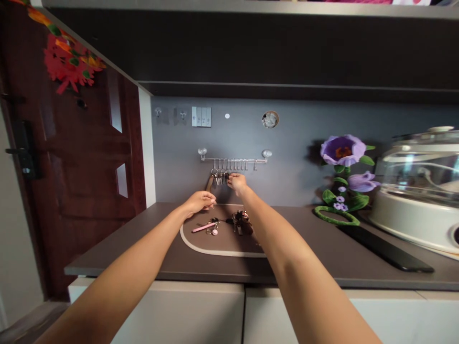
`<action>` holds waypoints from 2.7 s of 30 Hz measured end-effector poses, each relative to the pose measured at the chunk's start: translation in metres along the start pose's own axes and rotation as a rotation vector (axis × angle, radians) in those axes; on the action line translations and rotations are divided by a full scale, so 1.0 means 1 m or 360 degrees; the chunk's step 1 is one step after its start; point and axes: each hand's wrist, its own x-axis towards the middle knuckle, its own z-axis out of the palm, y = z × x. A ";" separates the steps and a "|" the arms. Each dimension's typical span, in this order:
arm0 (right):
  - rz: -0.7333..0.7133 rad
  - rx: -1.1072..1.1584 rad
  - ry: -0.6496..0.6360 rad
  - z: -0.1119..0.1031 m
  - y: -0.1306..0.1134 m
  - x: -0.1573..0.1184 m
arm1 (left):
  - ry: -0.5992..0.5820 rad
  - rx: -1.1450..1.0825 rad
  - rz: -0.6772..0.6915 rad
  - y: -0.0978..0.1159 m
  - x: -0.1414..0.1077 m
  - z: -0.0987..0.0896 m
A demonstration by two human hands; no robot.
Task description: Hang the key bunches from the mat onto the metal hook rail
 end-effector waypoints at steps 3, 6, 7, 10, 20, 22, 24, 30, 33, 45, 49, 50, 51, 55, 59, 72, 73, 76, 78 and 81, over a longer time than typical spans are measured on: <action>0.0025 -0.0056 0.0041 -0.003 -0.001 -0.007 | -0.0078 -0.0023 -0.0030 -0.001 -0.001 -0.003; 0.0038 -0.0119 0.0051 -0.005 -0.002 -0.017 | -0.0163 -0.0026 -0.0056 -0.002 -0.001 -0.006; 0.0042 -0.0140 0.0044 -0.006 -0.002 -0.020 | -0.0190 -0.0017 -0.0062 -0.002 -0.002 -0.007; 0.0040 -0.0184 -0.0014 -0.010 0.000 -0.033 | -0.0262 0.0059 -0.0070 -0.002 -0.003 -0.009; -0.0147 -0.0393 -0.0248 -0.029 0.028 -0.070 | -0.0596 0.0376 0.0037 -0.014 0.000 -0.014; -0.0219 -0.0508 -0.0272 -0.034 0.034 -0.072 | -0.0640 0.0452 0.0058 -0.017 0.001 -0.016; -0.0338 -0.0675 -0.0288 -0.038 0.038 -0.072 | -0.0644 0.0539 0.0096 -0.017 0.002 -0.016; -0.0654 -0.1339 -0.0398 -0.041 0.038 -0.073 | -0.0554 0.0788 0.0201 -0.011 -0.002 -0.015; -0.0734 -0.1641 -0.0512 -0.040 0.039 -0.074 | -0.0535 0.0828 0.0177 -0.009 -0.004 -0.013; -0.0793 -0.1901 -0.0670 -0.038 0.041 -0.074 | -0.0363 0.0806 0.0141 -0.004 -0.008 -0.010; -0.0806 -0.1929 -0.0701 -0.038 0.040 -0.074 | -0.0313 0.0525 0.0054 -0.006 -0.005 -0.010; -0.0809 -0.1938 -0.0709 -0.038 0.040 -0.074 | -0.0312 0.0440 0.0039 -0.007 -0.005 -0.011; -0.0814 -0.1945 -0.0716 -0.038 0.040 -0.074 | -0.0313 0.0364 0.0029 -0.007 -0.004 -0.011; -0.0845 -0.1944 -0.0725 -0.038 0.040 -0.074 | -0.0287 0.0146 0.0006 -0.007 -0.002 -0.011; -0.0854 -0.1872 -0.0694 -0.036 0.037 -0.078 | -0.0210 -0.0012 -0.0039 -0.004 -0.001 -0.011; -0.0717 -0.1323 -0.0607 -0.032 0.032 -0.084 | -0.0193 -0.0338 -0.0108 0.004 -0.006 -0.005; -0.0710 -0.1322 -0.0613 -0.032 0.032 -0.084 | -0.0203 -0.0329 -0.0105 0.004 -0.007 -0.005; -0.0714 -0.1321 -0.0628 -0.032 0.034 -0.082 | -0.0240 -0.0297 -0.0097 0.004 -0.008 -0.003; -0.0731 -0.1320 -0.0629 -0.033 0.035 -0.081 | -0.0263 -0.0291 -0.0091 0.004 -0.008 -0.002; -0.0747 -0.1295 -0.0618 -0.033 0.035 -0.080 | -0.0284 -0.0293 -0.0092 0.005 -0.008 -0.001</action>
